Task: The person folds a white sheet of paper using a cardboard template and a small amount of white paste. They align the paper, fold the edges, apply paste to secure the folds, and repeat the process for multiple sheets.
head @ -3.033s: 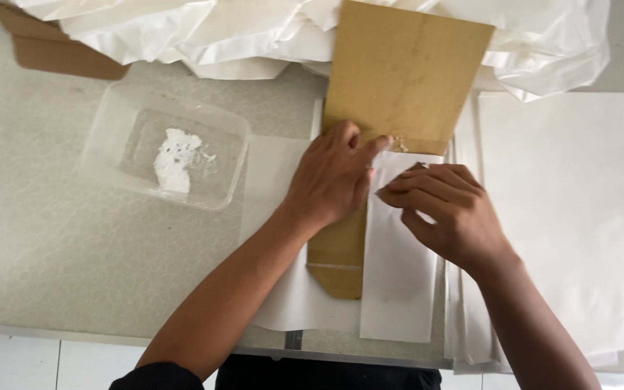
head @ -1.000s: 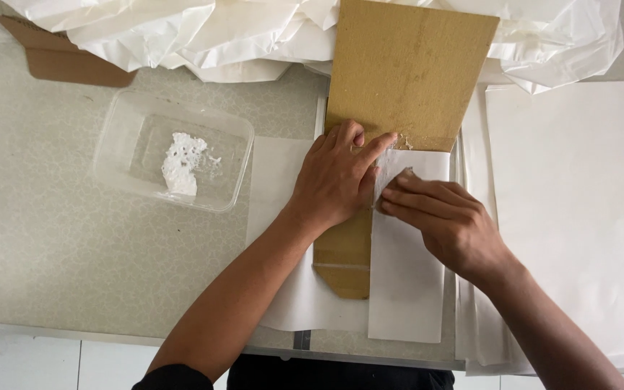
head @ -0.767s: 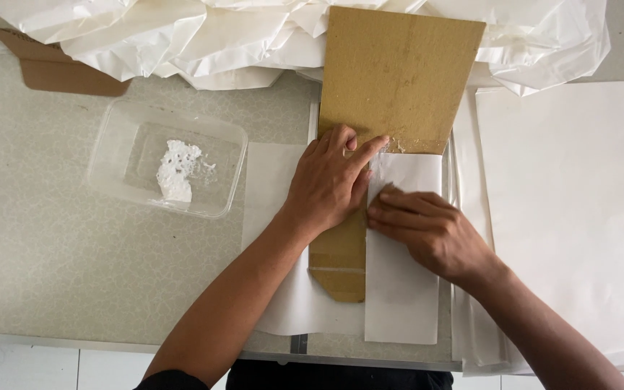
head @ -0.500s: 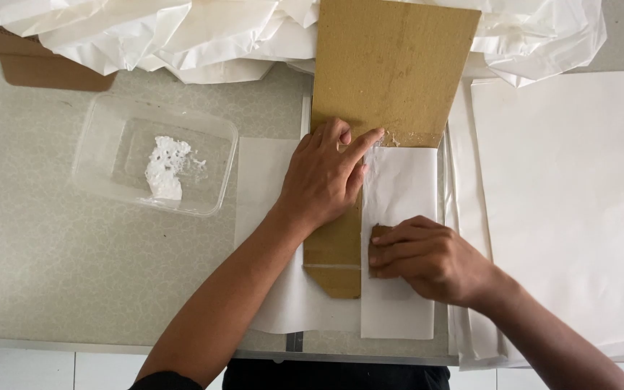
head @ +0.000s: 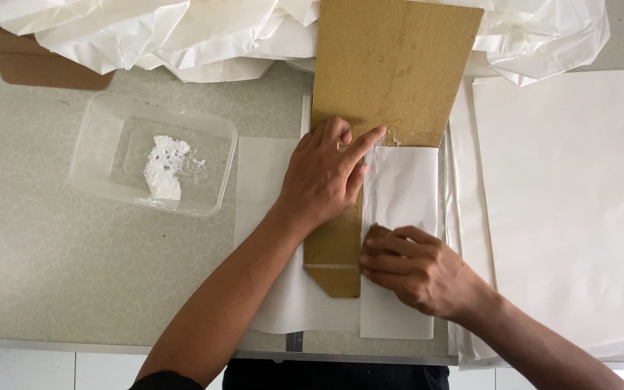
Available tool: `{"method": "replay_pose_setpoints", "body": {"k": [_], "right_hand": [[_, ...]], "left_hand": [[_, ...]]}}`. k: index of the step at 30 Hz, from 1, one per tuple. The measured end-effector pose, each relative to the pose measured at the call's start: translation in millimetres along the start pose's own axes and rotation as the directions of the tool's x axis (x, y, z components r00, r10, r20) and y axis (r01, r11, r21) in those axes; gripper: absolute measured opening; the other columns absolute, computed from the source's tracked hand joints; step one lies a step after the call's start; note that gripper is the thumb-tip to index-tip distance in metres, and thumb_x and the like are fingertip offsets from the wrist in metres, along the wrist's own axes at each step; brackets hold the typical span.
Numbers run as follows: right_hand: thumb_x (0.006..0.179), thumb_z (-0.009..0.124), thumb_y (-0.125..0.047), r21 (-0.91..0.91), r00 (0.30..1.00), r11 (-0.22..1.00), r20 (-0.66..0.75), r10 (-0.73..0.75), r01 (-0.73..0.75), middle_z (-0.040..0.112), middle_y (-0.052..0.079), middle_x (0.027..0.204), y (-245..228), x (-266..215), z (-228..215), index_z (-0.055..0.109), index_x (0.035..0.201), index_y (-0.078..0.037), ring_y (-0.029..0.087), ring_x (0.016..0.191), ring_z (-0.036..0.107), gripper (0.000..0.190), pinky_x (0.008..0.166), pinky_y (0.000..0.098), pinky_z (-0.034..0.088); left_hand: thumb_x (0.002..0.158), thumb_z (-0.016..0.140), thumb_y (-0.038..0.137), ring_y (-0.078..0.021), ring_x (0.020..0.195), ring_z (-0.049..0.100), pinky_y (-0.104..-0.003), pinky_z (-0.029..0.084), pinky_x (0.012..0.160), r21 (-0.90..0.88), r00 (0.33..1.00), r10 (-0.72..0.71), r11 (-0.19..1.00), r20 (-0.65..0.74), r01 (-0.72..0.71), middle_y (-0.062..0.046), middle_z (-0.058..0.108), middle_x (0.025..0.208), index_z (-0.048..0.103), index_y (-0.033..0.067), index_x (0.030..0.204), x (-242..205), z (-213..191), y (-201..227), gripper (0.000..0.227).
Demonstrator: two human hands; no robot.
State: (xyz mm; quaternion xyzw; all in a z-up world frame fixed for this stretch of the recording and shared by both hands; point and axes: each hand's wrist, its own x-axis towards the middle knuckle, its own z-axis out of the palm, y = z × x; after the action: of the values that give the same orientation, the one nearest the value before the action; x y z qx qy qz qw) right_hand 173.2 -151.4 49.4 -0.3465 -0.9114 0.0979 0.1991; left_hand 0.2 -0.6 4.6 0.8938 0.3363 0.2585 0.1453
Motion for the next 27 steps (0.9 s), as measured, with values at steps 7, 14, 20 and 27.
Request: {"method": "replay_pose_setpoints", "body": {"k": [7,14,20,27], "right_hand": [[0.087,0.063,0.008,0.497,0.996,0.865,0.079,0.036,-0.07,0.078,0.001,0.085,-18,38,-43,0.074,0.079,-0.011,0.018,0.086,0.076,0.024,0.068,0.0314,0.053],[0.086,0.076,-0.004,0.555,0.959,0.796,0.01,0.284,-0.242,0.072,0.003,0.083,-22,142,-64,0.07,0.112,-0.004,0.011,0.063,0.063,0.026,0.057,0.0239,0.051],[0.099,0.066,0.009,0.434,0.975,0.9,-0.214,0.063,0.037,0.078,0.015,0.107,-18,260,-4,0.058,0.128,0.006,0.025,0.101,0.079,0.029,0.084,0.0336,0.066],[0.082,0.063,0.018,-0.078,0.999,0.996,-0.04,-0.034,0.031,0.064,0.01,0.078,7,299,70,0.061,0.111,-0.005,0.027,0.063,0.056,0.037,0.046,0.0388,0.045]], "left_hand": [[0.095,0.064,0.018,-0.025,0.093,0.056,-0.04,0.05,0.08,-0.01,0.998,0.03,0.999,-0.051,-0.03,-0.009,0.052,0.107,0.054,0.0197,0.143,0,-13,7,0.049],[0.094,0.071,0.042,-0.0267,0.109,0.059,-0.043,0.052,0.095,-0.086,0.999,0.009,0.996,0.051,-0.005,-0.007,0.059,0.117,0.048,0.023,0.146,-1,5,-6,0.06],[0.074,0.063,0.021,-0.0298,0.093,0.05,-0.047,0.037,0.084,-0.158,0.925,-0.119,0.985,-0.361,0.066,-0.004,0.038,0.107,0.052,0.0397,0.144,1,124,-18,0.073],[0.076,0.078,0.007,-0.0232,0.107,0.064,-0.037,0.051,0.089,-0.08,0.978,-0.076,0.995,-0.195,0.062,-0.006,0.057,0.12,0.054,0.0324,0.141,-8,40,-5,0.073]]}}
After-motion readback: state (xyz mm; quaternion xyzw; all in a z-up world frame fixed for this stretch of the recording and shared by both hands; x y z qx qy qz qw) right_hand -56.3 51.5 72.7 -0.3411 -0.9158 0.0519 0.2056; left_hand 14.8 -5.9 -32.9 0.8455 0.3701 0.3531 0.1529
